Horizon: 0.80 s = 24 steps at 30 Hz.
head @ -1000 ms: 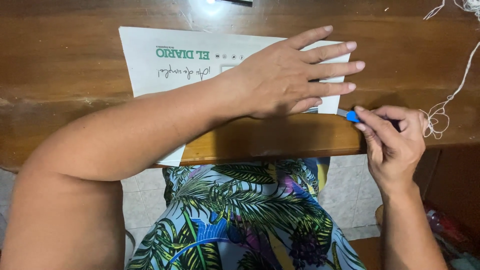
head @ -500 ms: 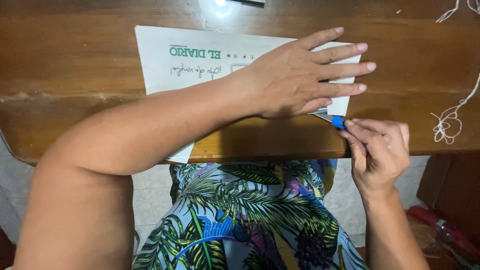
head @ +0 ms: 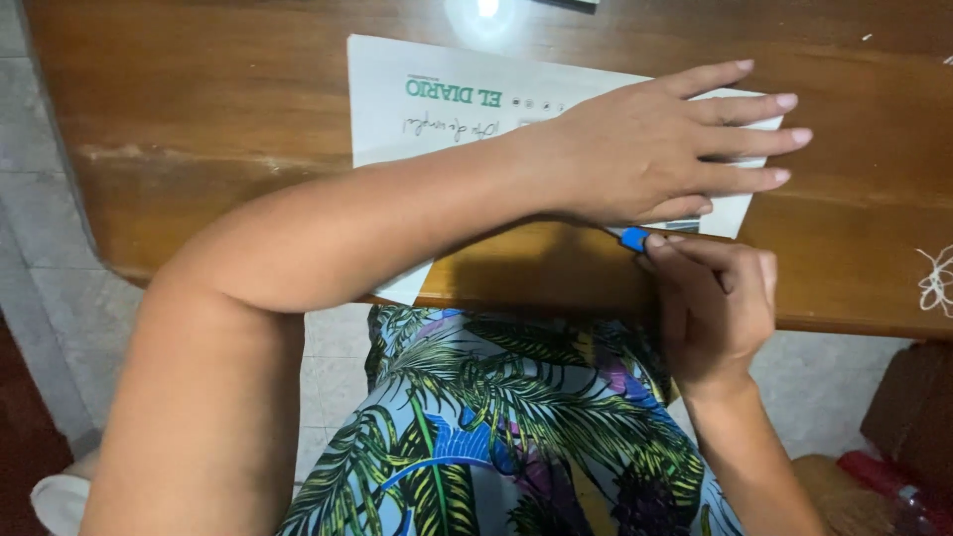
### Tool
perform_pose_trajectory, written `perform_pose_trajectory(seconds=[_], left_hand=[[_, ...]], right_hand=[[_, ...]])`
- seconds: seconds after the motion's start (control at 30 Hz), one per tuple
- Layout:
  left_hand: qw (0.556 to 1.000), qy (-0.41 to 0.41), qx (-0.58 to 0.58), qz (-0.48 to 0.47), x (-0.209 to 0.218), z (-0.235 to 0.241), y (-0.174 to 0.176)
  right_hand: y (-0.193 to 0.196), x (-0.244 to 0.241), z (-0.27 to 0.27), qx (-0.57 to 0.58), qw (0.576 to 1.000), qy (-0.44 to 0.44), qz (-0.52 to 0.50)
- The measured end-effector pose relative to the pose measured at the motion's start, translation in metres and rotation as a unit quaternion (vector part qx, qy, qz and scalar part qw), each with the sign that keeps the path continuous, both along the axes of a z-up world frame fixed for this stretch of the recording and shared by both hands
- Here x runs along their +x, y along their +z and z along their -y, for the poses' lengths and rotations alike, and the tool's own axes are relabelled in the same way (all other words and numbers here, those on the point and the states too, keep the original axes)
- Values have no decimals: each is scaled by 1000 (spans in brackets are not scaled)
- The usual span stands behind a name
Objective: Folding and cutting newspaper sheets into smaller sections using a utility knife.
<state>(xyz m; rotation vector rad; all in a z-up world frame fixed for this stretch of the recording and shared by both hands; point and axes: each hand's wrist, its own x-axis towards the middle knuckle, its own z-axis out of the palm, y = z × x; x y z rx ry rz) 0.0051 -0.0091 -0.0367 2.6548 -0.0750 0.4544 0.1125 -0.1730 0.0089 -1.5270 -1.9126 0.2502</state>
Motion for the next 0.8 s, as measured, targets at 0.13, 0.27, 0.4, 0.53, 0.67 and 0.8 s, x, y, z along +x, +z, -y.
perform_pose_trajectory(seconds=[0.13,0.27,0.4,0.53,0.67,0.8], left_hand=[[992,-6,-121,-41,-4,-9,17],[997,-26,-48,52,-21,-17,26],[994,-52,-20,96,-79,-25,41],[998,-47,14,33,-127,-24,19],[999,-41,29,-2,-128,-23,11],[998,-45,32,36,-125,-25,6]], right_hand=[[-8,5,1,-12,998,-5,55],[-16,12,4,-23,997,-6,69],[-18,16,4,-9,998,7,59],[-26,31,3,9,998,28,54],[-24,39,2,-14,996,55,63],[-30,41,2,6,996,59,73]])
